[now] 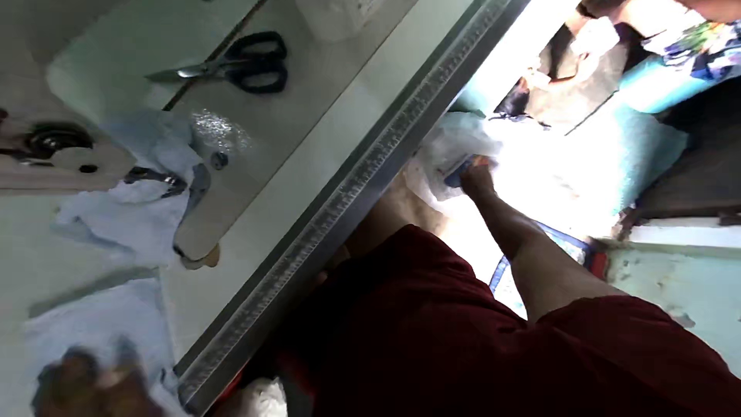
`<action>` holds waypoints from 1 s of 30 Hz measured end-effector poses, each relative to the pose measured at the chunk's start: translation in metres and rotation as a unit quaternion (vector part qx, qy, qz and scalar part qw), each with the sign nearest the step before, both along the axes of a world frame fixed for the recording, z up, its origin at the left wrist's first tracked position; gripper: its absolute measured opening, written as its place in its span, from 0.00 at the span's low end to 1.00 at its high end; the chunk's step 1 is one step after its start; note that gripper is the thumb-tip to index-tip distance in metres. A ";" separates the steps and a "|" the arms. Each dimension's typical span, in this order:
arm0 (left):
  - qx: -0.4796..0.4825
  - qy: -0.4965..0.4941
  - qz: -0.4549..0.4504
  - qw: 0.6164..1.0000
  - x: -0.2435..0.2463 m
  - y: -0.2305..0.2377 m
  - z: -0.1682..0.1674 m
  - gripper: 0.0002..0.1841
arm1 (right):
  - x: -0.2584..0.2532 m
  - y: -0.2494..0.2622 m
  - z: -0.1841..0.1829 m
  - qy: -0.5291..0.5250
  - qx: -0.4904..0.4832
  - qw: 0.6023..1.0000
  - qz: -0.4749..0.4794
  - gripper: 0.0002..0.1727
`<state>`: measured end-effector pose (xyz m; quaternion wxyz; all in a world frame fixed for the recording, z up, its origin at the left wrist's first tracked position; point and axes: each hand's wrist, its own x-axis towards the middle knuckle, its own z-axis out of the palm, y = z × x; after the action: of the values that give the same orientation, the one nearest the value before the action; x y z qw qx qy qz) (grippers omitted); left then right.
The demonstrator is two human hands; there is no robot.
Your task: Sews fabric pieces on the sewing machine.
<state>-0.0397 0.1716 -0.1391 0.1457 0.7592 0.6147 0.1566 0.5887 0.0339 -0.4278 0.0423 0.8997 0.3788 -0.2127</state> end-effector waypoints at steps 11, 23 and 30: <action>0.002 -0.025 -0.314 0.949 0.109 0.000 0.035 0.37 | 0.060 0.053 -0.007 0.112 -0.015 0.993 -0.046 0.36; 0.042 0.153 -0.288 0.944 0.170 0.037 0.030 0.36 | 0.004 0.030 0.145 0.256 0.110 0.959 0.057 0.21; 0.058 0.095 -0.280 0.953 0.158 0.069 0.031 0.35 | -0.089 0.041 0.294 0.203 0.387 0.834 0.337 0.17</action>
<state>0.1185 0.2402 -0.1080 0.0807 0.9194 0.3782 0.0717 0.5000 0.0752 -0.1342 -0.3184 0.5954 0.7103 -0.1988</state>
